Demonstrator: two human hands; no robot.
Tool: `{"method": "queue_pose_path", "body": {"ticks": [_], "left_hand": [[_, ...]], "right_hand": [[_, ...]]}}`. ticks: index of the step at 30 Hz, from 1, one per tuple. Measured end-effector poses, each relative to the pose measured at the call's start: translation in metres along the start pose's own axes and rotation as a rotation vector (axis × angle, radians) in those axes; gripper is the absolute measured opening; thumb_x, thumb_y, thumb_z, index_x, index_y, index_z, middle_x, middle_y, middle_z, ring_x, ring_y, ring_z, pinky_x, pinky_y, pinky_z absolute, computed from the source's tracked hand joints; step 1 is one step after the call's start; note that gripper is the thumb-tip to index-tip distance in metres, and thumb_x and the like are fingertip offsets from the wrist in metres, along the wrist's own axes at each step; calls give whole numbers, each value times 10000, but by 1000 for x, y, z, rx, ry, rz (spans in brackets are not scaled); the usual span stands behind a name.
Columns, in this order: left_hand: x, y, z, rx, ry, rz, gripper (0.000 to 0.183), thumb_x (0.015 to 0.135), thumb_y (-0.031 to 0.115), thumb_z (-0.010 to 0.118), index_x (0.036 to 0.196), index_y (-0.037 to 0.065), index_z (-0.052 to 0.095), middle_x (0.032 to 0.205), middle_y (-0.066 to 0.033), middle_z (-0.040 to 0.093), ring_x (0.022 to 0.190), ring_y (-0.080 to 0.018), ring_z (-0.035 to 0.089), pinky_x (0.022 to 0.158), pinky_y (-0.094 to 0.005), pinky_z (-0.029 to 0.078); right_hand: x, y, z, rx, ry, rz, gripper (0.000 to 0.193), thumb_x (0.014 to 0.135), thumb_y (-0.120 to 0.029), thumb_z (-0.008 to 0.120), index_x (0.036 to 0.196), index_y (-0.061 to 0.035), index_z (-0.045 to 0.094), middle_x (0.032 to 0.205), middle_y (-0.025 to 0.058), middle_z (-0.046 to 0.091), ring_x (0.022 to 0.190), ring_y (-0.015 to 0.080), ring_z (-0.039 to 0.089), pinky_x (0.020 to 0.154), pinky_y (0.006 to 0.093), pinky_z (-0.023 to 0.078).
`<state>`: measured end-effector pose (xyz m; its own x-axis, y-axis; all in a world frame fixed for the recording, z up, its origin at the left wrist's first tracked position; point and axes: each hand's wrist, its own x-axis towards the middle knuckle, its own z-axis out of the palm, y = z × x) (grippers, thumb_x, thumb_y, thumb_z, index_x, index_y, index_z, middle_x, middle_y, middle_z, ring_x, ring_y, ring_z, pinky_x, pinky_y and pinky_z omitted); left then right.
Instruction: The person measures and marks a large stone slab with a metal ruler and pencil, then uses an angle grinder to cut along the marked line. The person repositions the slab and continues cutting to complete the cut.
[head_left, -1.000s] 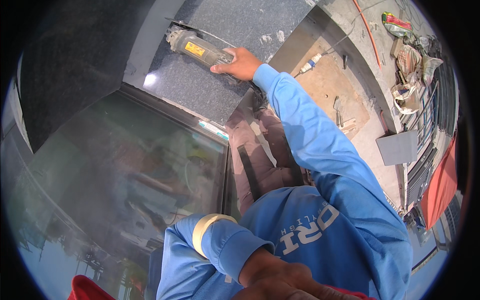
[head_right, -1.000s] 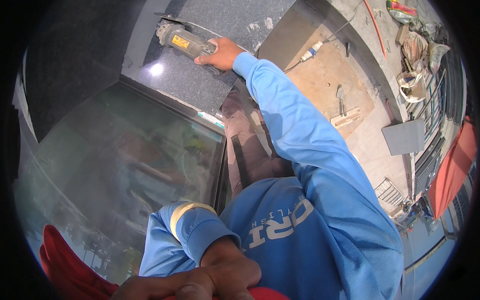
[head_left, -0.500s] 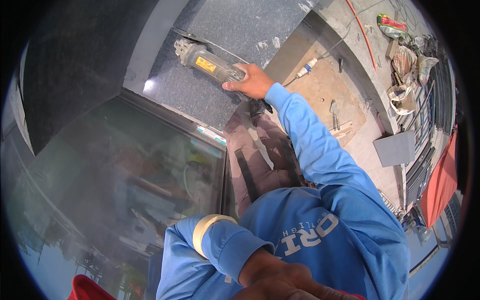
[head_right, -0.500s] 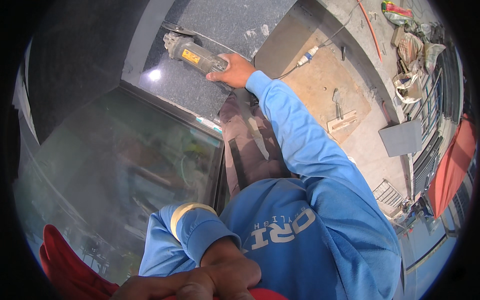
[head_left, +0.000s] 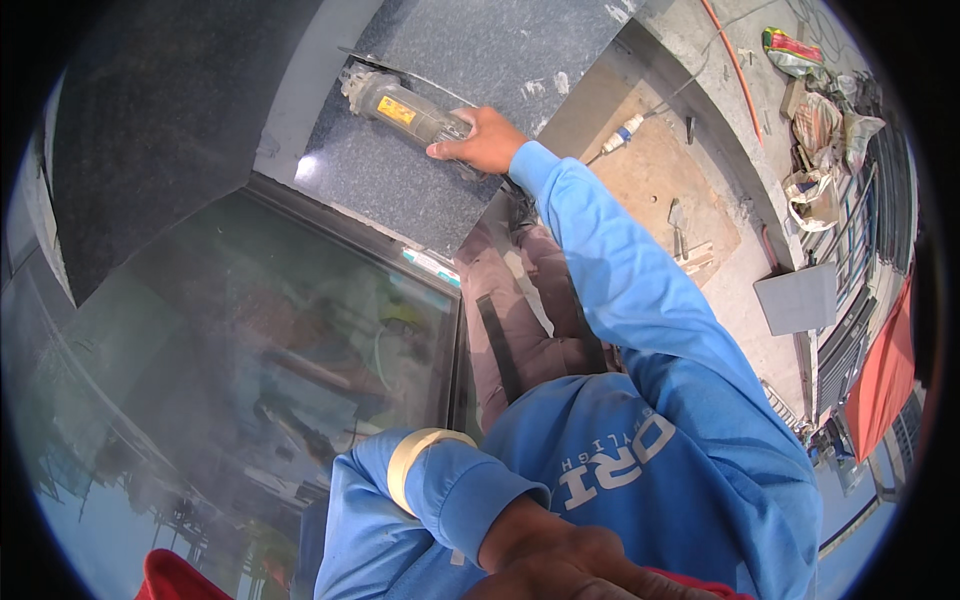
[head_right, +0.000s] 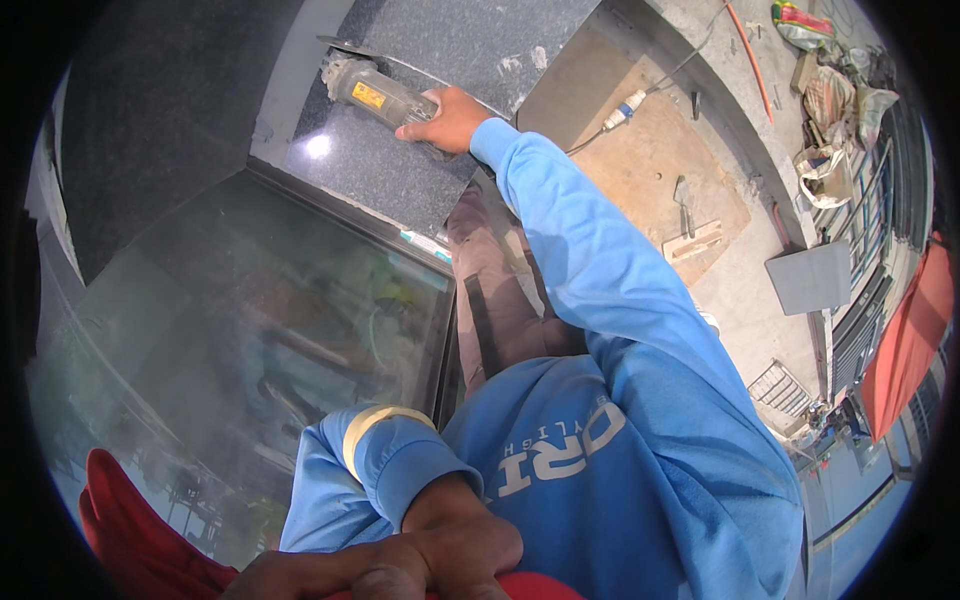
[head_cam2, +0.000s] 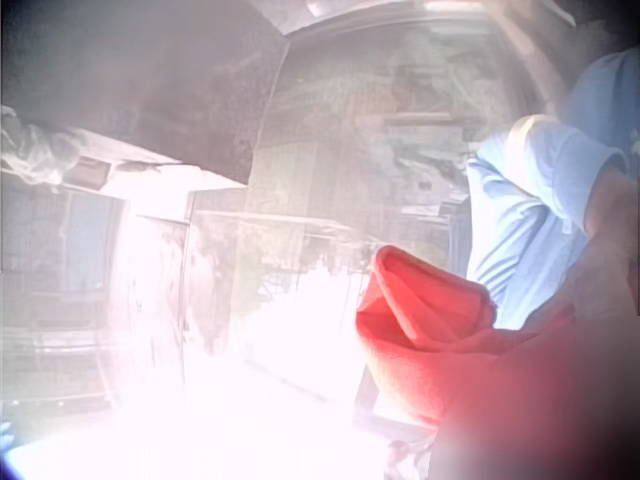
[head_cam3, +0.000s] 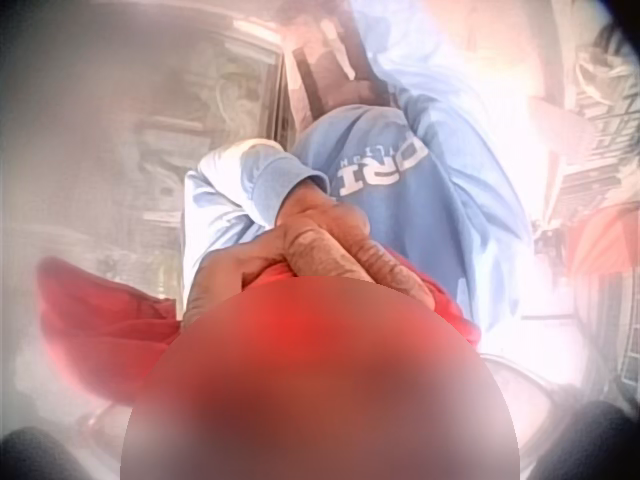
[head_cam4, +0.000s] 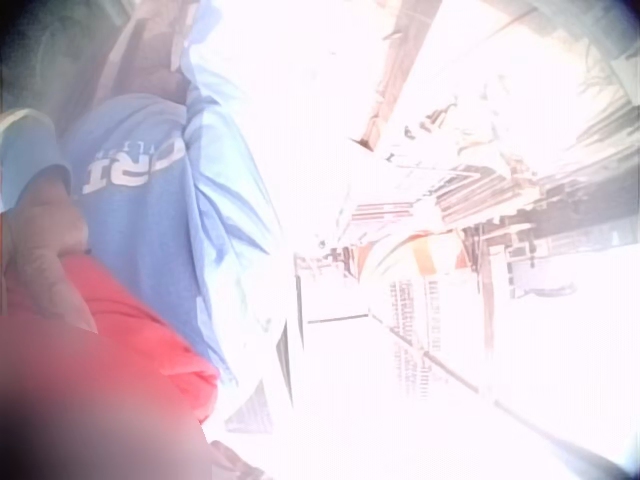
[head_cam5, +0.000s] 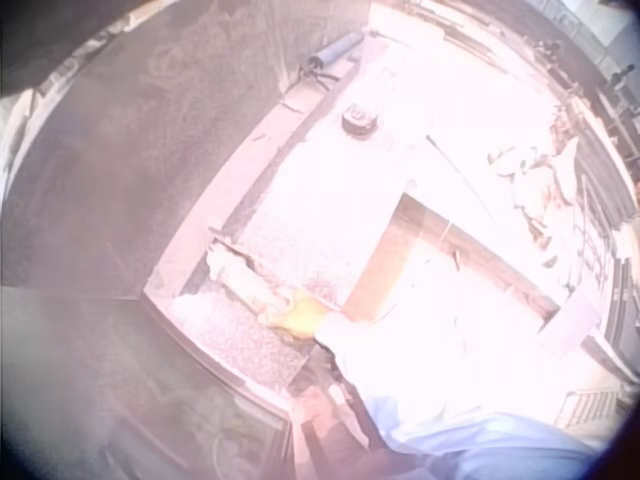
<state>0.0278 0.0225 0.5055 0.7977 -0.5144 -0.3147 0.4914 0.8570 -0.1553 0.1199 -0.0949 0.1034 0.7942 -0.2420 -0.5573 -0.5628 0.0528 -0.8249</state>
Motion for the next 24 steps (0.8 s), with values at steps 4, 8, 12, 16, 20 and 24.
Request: {"method": "queue_pose_path", "body": {"ticks": [4,8,12,16,20,24], "left_hand": [[2,31,-7,22,-43,-311,175,1009,300,658,1124,341,784,1449,-470,413,1456,-501,383,1278,-559,172],[-2,35,-13,-17,-114,-312,171,1008,317,654,1112,337,788,1403,-474,458,1451,-496,394,1276,-559,181],[-11,15,-17,-12,-97,-112,203,1013,416,629,1092,322,791,1322,-466,535,1426,-493,430,1263,-555,230],[-11,15,-20,60,-97,-140,203,1014,422,628,1095,326,787,1319,-459,541,1423,-495,433,1254,-560,245],[-9,19,-21,94,-109,-175,204,1014,429,626,1098,330,784,1316,-452,546,1420,-496,435,1245,-566,260],[-10,20,-21,113,-114,-195,204,1015,436,625,1101,334,780,1314,-445,552,1417,-498,437,1236,-571,274]], "right_hand": [[-17,15,-3,-14,2,-28,696,782,-446,862,1276,6,673,1010,180,740,904,256,709,810,357,544],[-32,25,-5,-11,26,-41,694,780,-447,863,1270,7,676,998,182,742,913,258,707,836,355,536],[-27,24,-5,20,0,-55,691,781,-454,862,1267,3,679,985,177,740,911,257,702,850,355,534],[-13,15,-5,13,-43,3,762,798,-433,866,1342,45,629,1042,172,740,940,217,693,833,341,543],[-3,5,-4,11,-45,22,768,790,-439,869,1333,50,632,1031,180,739,923,224,701,797,345,553],[-2,2,-2,20,-37,61,757,790,-436,868,1325,48,638,1035,184,737,936,227,700,815,345,552]]}}
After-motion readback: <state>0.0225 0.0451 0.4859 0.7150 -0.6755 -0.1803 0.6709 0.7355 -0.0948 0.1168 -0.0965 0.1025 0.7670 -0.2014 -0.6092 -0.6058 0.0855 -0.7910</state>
